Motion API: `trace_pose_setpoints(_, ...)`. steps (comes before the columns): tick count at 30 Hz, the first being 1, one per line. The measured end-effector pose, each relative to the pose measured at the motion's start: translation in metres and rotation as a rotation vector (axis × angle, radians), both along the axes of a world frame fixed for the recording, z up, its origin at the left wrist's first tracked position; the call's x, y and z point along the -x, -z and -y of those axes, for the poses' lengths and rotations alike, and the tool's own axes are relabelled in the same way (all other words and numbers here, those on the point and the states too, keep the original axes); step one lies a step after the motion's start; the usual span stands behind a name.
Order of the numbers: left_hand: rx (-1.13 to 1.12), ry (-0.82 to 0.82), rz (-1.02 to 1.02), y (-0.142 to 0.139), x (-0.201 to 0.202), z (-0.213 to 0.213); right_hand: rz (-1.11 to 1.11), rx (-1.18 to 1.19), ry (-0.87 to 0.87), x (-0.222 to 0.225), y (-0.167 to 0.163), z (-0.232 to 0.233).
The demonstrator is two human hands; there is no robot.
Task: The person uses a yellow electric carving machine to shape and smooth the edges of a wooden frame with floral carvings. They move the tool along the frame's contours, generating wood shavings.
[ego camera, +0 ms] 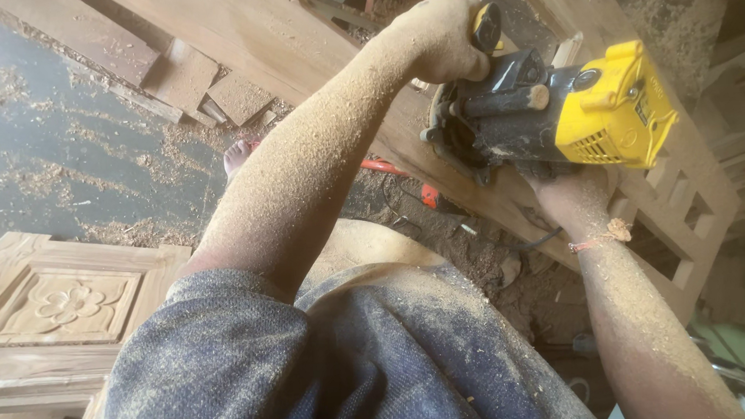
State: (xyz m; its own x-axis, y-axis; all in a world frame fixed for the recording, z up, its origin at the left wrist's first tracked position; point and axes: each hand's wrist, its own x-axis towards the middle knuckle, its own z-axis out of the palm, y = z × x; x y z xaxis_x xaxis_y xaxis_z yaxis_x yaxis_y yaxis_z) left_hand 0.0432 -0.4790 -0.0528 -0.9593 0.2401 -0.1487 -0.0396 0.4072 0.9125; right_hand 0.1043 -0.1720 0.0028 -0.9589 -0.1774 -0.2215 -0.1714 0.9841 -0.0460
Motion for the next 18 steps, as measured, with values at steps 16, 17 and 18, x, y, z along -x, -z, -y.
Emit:
trace_pose_setpoints(16, -0.004, -0.048, -0.025, 0.007, -0.008, 0.033, -0.063, 0.053, -0.068, -0.007, 0.012, 0.025)
trace_pose_setpoints(17, -0.014, -0.05, -0.03, 0.009, -0.008, 0.034, -0.064, 0.053, -0.07, -0.007, 0.012, 0.028)
trace_pose_setpoints(18, -0.024, -0.052, -0.034, 0.01, -0.008, 0.036, -0.066, 0.071, -0.061, -0.009, 0.012, 0.03)
